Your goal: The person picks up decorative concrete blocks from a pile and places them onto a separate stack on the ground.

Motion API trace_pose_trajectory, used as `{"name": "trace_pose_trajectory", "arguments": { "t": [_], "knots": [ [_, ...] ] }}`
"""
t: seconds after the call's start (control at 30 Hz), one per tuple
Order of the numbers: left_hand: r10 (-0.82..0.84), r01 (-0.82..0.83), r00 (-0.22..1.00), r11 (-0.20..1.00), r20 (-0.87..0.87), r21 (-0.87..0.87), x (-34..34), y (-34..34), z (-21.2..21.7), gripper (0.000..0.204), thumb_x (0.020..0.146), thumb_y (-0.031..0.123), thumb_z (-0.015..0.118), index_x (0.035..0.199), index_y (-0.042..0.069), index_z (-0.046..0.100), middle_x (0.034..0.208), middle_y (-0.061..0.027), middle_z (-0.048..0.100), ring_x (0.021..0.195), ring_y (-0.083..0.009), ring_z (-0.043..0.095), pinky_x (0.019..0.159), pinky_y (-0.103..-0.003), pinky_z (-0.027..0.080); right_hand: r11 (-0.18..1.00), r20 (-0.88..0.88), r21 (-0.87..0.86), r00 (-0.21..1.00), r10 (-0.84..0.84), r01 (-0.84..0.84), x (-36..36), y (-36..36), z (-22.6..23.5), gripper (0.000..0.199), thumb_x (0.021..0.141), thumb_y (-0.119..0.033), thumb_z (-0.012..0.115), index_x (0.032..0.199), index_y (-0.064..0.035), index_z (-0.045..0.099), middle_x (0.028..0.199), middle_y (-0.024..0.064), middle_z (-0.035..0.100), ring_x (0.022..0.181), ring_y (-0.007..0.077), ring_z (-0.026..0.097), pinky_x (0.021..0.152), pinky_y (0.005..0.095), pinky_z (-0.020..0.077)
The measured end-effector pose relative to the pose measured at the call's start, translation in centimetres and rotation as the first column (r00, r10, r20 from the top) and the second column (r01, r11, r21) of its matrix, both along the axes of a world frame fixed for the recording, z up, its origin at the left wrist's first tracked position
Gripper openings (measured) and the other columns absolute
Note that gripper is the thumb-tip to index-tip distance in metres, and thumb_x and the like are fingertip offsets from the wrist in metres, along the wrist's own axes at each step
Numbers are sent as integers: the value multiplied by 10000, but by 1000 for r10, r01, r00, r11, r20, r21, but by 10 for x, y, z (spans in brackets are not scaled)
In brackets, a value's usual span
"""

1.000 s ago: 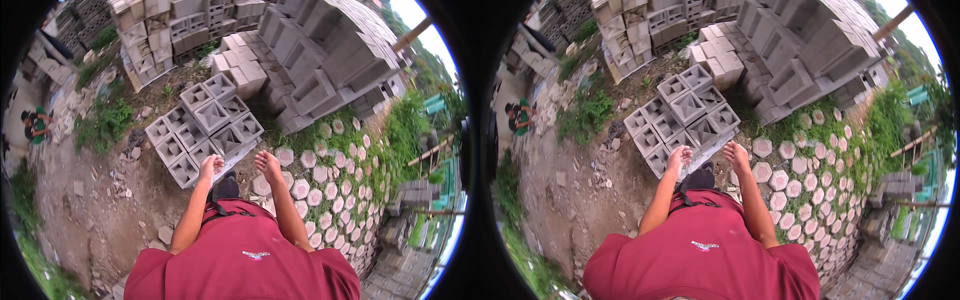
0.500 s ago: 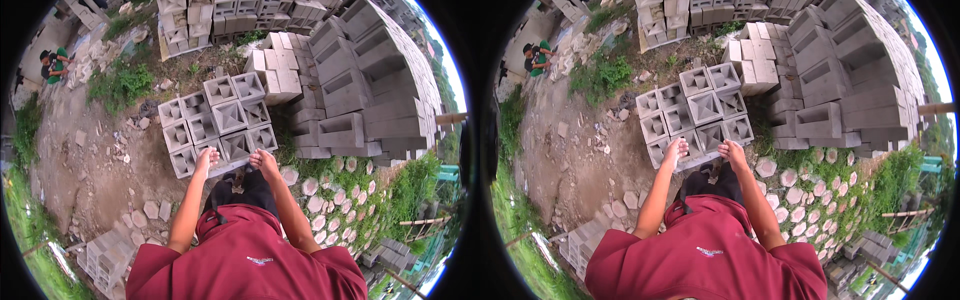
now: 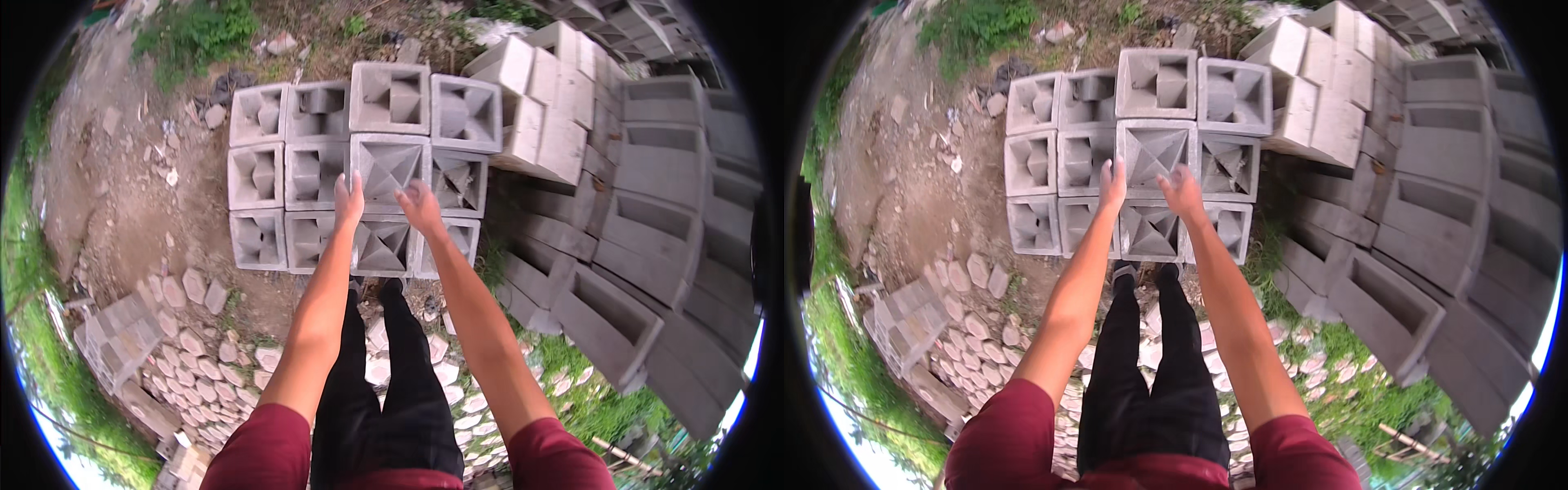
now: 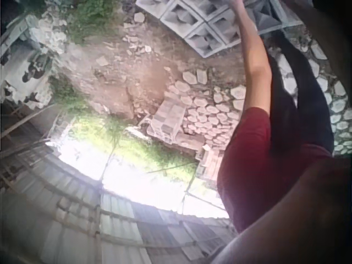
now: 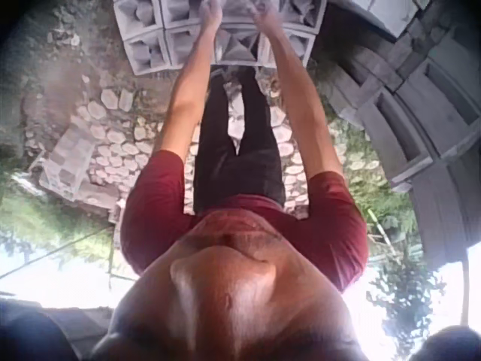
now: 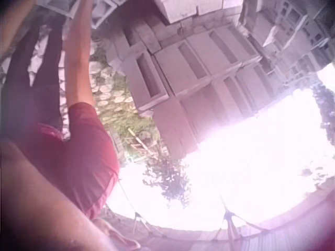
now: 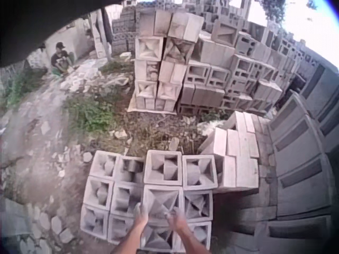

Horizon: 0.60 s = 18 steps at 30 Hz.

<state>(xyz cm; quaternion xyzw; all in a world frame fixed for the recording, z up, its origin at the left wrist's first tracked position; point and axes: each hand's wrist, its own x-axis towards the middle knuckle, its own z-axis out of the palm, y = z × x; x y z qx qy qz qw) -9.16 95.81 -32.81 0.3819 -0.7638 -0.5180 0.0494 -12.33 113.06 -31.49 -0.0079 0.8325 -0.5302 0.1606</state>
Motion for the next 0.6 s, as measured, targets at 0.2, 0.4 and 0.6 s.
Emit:
{"name": "trace_pose_trajectory", "arguments": {
  "t": [0.2, 0.4, 0.6],
  "knots": [
    [163, -120, 983, 918, -85, 378, 6, 7, -29, 646, 911, 516, 376, 1223, -44, 457, 1240, -143, 491, 1146, -237, 441, 984, -322, 305, 934, -278, 213, 899, 339, -286, -37, -35, -46, 602, 749, -293, 692, 1175, 17, 401, 948, 280, 591, 911, 434, 569, 760, 444, 471],
    [204, -188, 979, 860, 19, 473, 32, -18, -52, 651, 916, 530, 334, 1208, -32, 485, 1221, -142, 512, 1135, -217, 461, 972, -313, 314, 827, -21, 376, 888, 458, -418, -43, -59, -34, 634, 717, -242, 694, 1177, -2, 329, 969, 261, 597, 942, 425, 558, 813, 474, 424],
    [176, -274, 960, 767, 220, 581, 89, -54, -20, 760, 861, 634, 335, 1285, 11, 436, 1290, -102, 482, 1185, -242, 443, 975, -343, 322, 823, -48, 318, 858, 511, -471, 6, -50, 54, 587, 688, -221, 734, 1104, -46, 360, 850, 281, 590, 852, 475, 556, 714, 477, 457]
  ]
}}
